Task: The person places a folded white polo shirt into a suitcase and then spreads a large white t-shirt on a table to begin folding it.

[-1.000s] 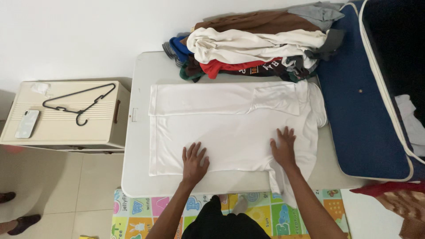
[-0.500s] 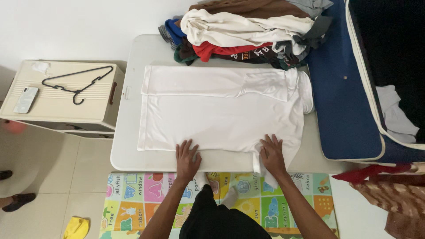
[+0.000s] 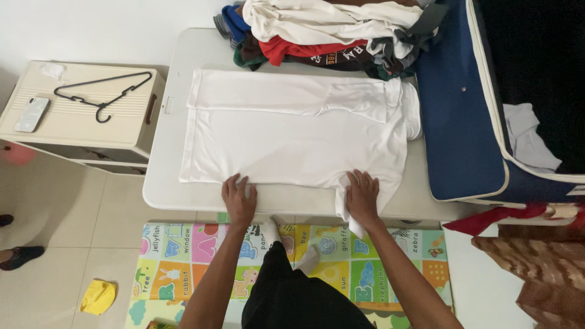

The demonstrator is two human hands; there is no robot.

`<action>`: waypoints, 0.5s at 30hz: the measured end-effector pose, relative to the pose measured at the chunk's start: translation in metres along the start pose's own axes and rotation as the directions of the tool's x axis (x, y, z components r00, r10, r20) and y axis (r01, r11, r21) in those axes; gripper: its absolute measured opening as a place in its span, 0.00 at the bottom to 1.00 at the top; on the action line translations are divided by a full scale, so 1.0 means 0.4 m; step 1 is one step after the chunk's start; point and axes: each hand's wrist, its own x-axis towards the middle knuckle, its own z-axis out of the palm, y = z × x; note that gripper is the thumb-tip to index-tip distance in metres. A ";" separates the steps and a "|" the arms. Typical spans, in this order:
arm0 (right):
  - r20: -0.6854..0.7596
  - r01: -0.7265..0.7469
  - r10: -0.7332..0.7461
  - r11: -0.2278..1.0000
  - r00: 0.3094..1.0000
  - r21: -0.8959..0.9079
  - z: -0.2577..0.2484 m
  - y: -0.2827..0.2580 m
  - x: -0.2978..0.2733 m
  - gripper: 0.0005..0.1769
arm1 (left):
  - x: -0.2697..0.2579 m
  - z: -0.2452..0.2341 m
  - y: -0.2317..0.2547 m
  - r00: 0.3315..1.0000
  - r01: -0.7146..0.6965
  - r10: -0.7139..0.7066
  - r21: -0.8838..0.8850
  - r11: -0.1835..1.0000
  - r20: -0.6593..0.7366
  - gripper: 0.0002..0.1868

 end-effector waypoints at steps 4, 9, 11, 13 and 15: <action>-0.036 0.012 -0.012 1.000 0.999 0.013 -0.017 -0.008 0.000 0.29 | -0.008 -0.027 -0.002 0.999 0.044 -0.045 0.026 0.999 0.027 0.15; -0.157 0.054 -0.047 0.998 0.986 0.041 -0.033 -0.015 0.005 0.26 | -0.008 -0.027 -0.029 0.995 0.100 -0.101 0.101 0.990 0.004 0.14; -0.174 0.052 -0.048 0.998 0.984 0.019 -0.037 -0.012 0.009 0.21 | -0.007 -0.017 -0.042 0.990 0.133 -0.136 0.089 0.987 0.028 0.12; -0.179 0.034 -0.033 0.999 0.983 0.001 -0.039 -0.011 0.024 0.17 | 0.005 -0.013 -0.060 0.985 0.158 -0.163 0.080 0.984 0.050 0.10; -0.220 0.057 -0.050 0.998 0.974 0.025 -0.044 -0.009 0.037 0.13 | 0.017 -0.009 -0.073 0.980 0.178 -0.183 0.068 0.982 0.078 0.08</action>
